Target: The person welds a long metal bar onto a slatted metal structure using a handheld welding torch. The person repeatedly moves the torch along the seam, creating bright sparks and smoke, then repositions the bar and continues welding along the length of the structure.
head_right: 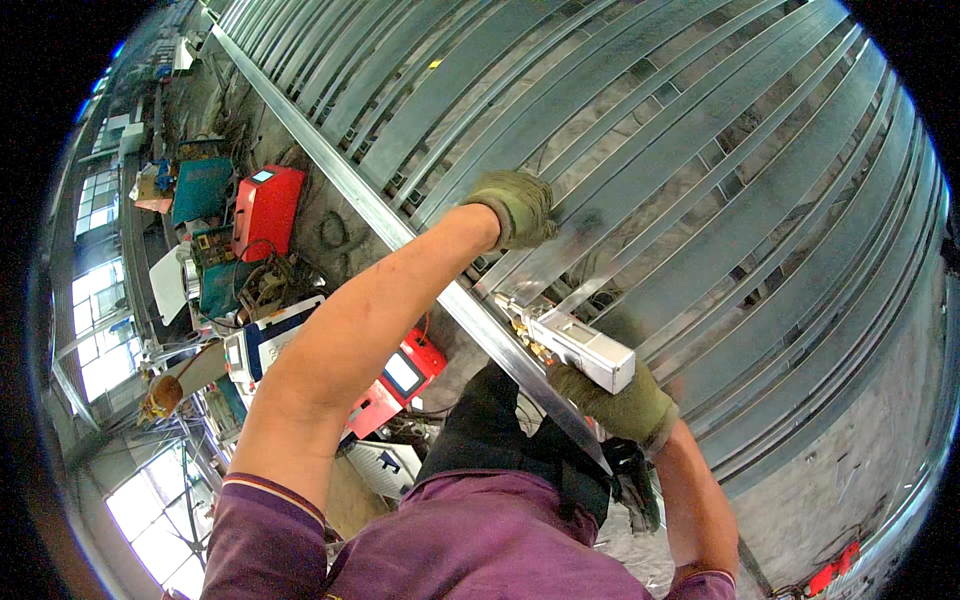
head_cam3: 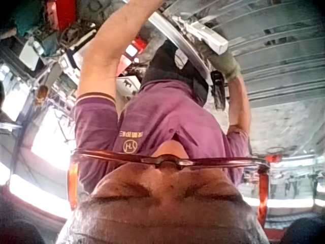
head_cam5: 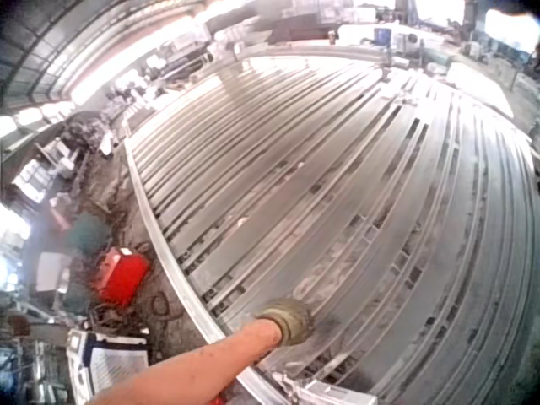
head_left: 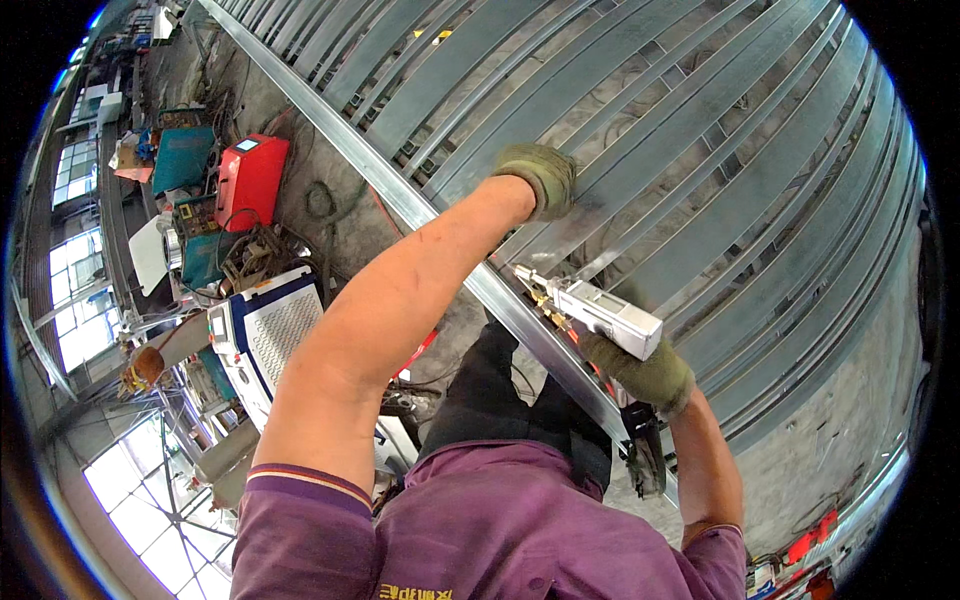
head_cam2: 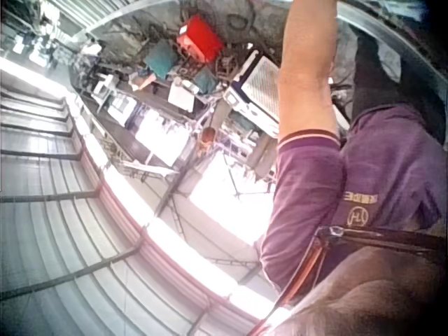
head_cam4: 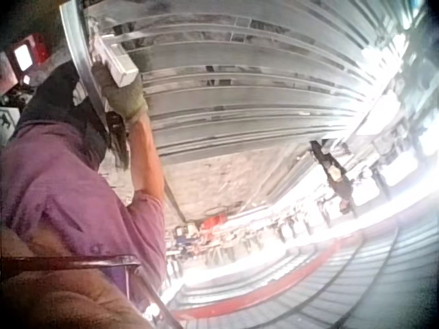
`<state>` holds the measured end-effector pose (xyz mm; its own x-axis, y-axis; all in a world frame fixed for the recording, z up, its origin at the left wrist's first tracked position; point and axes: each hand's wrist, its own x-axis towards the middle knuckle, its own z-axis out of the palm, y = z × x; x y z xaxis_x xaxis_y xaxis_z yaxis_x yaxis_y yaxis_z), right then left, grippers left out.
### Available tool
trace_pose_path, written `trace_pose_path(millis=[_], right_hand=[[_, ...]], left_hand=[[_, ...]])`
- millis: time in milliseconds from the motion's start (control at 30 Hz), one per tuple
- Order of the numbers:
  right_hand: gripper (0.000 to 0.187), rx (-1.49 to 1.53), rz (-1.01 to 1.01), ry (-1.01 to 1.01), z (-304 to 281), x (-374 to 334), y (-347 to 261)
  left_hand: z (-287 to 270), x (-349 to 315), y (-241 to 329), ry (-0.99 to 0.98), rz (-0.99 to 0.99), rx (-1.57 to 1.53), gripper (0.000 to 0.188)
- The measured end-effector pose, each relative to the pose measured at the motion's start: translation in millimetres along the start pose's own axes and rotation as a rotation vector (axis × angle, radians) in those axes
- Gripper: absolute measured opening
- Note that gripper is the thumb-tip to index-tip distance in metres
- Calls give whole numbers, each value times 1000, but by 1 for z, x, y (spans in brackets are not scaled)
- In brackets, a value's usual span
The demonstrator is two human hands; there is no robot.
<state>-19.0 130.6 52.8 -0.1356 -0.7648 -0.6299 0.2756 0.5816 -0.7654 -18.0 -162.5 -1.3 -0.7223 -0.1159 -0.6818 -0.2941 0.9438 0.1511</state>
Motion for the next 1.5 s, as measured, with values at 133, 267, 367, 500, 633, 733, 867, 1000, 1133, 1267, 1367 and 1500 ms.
trace_pose_path(millis=[133,267,367,500,633,733,867,1000,1133,1267,1367,1500], right_hand=[[36,92,3,44,-9,-1,11],[31,144,-5,130,-29,-10,13],[31,57,-3,103,-39,-9,19],[37,168,-4,43,-19,-2,17],[40,7,-118,-24,2,18,10],[45,-47,-249,-10,10,28,21],[44,-46,-218,-1,11,32,24],[41,-26,-193,-16,11,32,19],[39,-91,-263,-27,12,39,29],[38,-106,-302,-23,11,38,29],[40,-117,-263,-55,8,37,27],[38,-121,-290,-60,9,37,22]], left_hand=[[0,3,-1,-9,-6,-9,38],[-2,8,-7,-45,2,-60,49],[-2,8,-3,-48,-23,-48,50],[-4,7,-2,-50,-41,-8,47],[-4,10,-2,-73,-59,-12,42],[-4,10,0,-64,-84,-10,44],[-1,7,-3,-38,-51,-1,57],[0,9,-4,-74,-42,5,57],[-5,8,0,-82,-50,3,47],[-6,8,1,-105,-75,-43,44],[-6,8,1,-99,-66,-25,44],[-2,9,0,-60,-55,-19,44]])
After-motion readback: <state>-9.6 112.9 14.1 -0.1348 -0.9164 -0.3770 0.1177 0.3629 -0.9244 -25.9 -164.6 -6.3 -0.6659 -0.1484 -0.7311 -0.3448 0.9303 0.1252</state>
